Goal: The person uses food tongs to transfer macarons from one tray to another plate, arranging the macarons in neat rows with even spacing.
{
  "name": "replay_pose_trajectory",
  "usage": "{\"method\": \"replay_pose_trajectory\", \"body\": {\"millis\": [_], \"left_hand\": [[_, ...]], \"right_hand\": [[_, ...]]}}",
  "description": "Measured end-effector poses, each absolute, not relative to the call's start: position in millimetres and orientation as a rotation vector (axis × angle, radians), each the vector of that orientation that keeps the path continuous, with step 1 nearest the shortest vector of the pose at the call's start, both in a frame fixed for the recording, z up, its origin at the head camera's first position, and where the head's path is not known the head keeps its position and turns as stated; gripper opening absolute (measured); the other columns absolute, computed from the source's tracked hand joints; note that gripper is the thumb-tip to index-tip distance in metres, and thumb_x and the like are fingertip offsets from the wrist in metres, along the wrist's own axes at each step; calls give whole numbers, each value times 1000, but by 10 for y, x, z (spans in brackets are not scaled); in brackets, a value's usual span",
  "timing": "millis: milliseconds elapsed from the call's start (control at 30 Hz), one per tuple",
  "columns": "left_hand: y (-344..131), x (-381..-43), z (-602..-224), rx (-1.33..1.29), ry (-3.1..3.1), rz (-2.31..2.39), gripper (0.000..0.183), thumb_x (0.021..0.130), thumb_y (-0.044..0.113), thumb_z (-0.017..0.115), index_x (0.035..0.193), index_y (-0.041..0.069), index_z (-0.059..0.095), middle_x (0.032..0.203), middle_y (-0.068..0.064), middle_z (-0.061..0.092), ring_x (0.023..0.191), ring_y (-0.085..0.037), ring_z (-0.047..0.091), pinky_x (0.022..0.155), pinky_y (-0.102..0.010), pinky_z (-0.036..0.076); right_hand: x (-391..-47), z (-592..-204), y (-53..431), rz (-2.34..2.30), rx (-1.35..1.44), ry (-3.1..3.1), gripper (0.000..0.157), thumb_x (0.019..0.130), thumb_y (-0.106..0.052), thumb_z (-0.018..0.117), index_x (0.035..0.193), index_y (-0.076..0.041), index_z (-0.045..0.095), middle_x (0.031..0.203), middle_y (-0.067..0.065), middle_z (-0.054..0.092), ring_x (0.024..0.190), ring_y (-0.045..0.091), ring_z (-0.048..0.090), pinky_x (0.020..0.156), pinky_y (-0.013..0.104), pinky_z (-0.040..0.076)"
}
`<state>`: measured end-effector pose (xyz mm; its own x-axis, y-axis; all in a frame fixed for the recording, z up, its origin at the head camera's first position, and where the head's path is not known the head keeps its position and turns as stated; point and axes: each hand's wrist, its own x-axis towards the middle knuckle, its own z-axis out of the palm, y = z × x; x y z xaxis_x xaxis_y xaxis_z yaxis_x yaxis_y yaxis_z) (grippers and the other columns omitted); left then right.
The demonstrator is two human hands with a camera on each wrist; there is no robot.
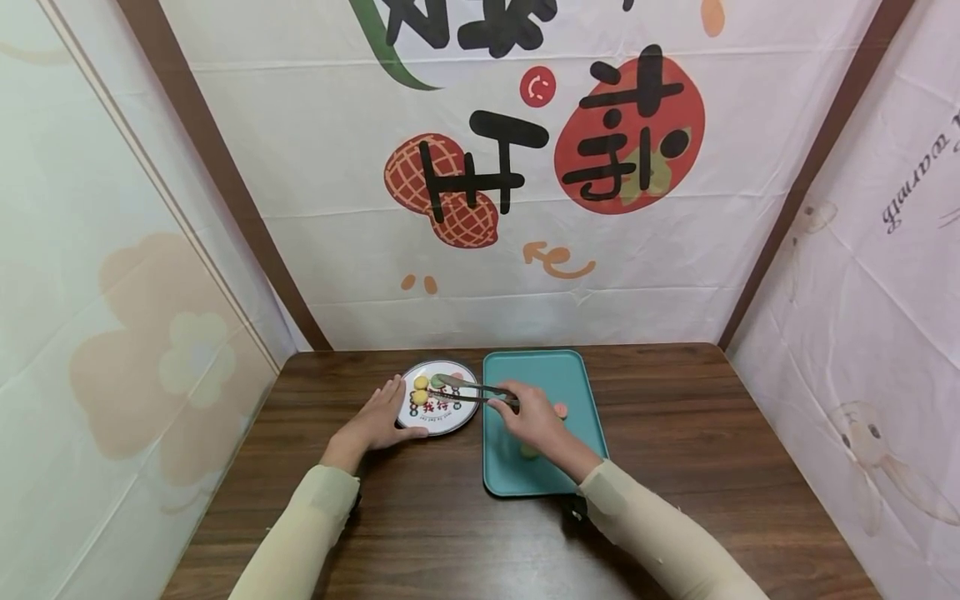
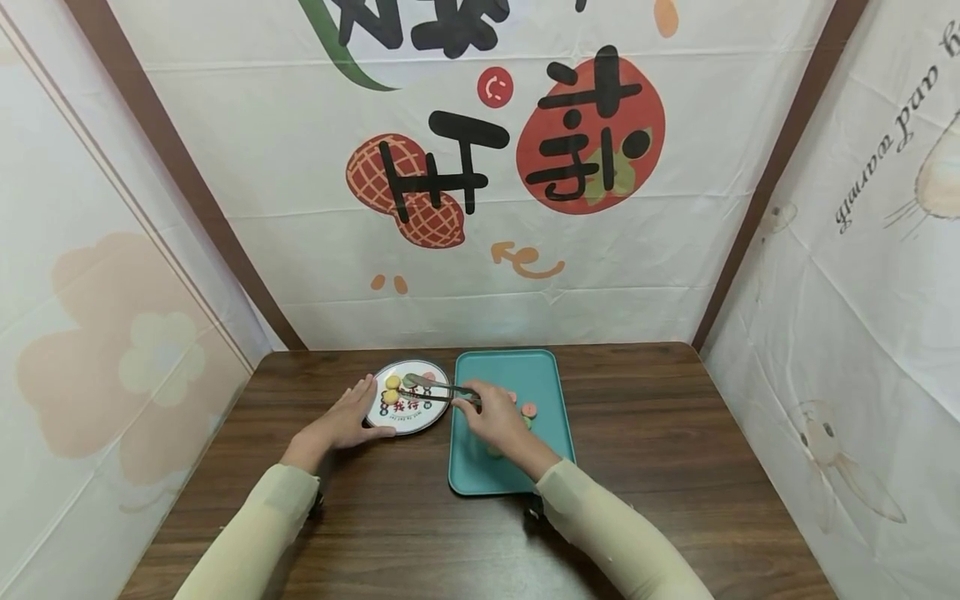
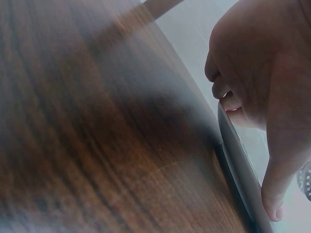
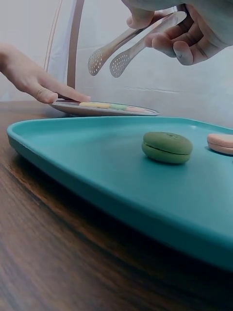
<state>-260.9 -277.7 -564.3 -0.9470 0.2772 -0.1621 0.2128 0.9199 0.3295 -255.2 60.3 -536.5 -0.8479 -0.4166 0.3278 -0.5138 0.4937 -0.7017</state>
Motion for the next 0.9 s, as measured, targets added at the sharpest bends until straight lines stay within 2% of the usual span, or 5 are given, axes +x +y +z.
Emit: {"method": "replay_pose_trajectory", "body": {"millis": [167, 367, 633, 900], "left_hand": [[-2776, -2605, -5641, 371, 2877, 455, 125, 94, 71, 69, 167, -12, 10, 176, -31, 6, 164, -44, 8, 134, -56, 11], [-2769, -2583, -5623, 363, 2872, 467, 124, 95, 70, 69, 167, -12, 10, 176, -32, 6, 164, -45, 8, 134, -56, 11], [-2763, -2590, -5633, 364, 2870, 466, 125, 95, 70, 70, 167, -12, 10, 176, -32, 6, 164, -45, 8, 134, -56, 10], [-2770, -2605, -5645, 342, 2869, 468, 126, 94, 72, 69, 167, -11, 10, 176, -31, 6, 164, -45, 8, 134, -56, 10]], "right_hand": [[-2510, -5362, 680, 1282, 815, -2588, 35, 107, -26, 71, 131, -1, 72, 80, -5, 68, 57, 7, 53, 50, 27, 44], [-2443, -5349, 767, 1226, 772, -2597, 36, 106, -31, 72, 131, -5, 73, 79, -10, 68, 59, 5, 53, 55, 29, 40], [-2394, -5338, 885, 1311, 803, -2556, 36, 107, -28, 70, 131, -2, 72, 71, -9, 60, 54, 7, 45, 50, 27, 40], [-2377, -5368, 1012, 1332, 812, -2534, 36, 108, -29, 68, 132, -2, 71, 71, -10, 59, 54, 7, 44, 49, 27, 40]]}}
